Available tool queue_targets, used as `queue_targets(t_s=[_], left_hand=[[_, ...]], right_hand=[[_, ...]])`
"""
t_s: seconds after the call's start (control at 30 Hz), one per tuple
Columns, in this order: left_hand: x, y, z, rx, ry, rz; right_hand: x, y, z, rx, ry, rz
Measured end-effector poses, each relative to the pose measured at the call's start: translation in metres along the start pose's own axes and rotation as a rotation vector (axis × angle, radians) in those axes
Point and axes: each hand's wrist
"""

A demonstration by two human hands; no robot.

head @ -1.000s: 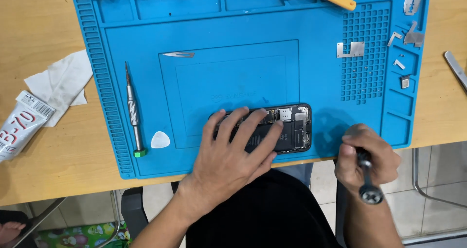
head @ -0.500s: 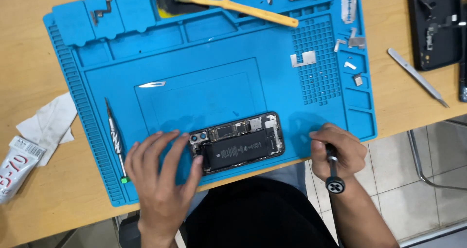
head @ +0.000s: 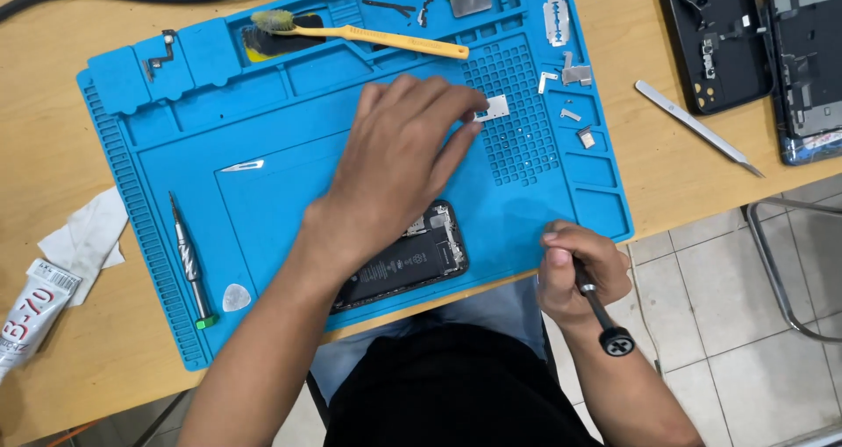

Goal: Scraping and cleaning the internal edges of a mobile phone casing using a scraper and tweezers during a repair.

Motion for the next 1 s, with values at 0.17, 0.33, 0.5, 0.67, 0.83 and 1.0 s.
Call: queue_targets(t_s=[0.17, 0.33, 0.5, 0.67, 0.83, 1.0], left_hand=[[0.057, -0.037, 0.014, 0.025, -0.062, 0.063], [0.093, -0.062, 0.01, 0.164, -0.222, 0.017], [0.124, -0.078, 0.007, 0.398, -0.453, -0.094], [0.14, -0.087, 0.01, 0.424, -0.488, -0.077], [0.135, -0.095, 0.014, 0.474, -0.563, -0.012], [0.072, -0.094, 0.011, 0.485, -0.691, -0.335]], right_hand=[[-0.003, 0.002, -0.011, 0.004, -0.116, -0.022], [-0.003, -0.005, -0.006, -0.063, -0.119, 0.037], [-0.009, -0.011, -0.001, -0.068, -0.128, 0.179], [-0.012, -0.019, 0.006, -0.032, -0.131, 0.262], [-0.006, -0.004, 0.0, -0.041, -0.152, 0.1], [-0.003, -0.001, -0.01, 0.132, -0.206, -0.111]])
Point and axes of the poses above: each hand's wrist, its own y-axis away from the middle knuckle, its own x-axis out of the palm, z = x × y, and after that the axes turned 9 degrees about x, right-handed
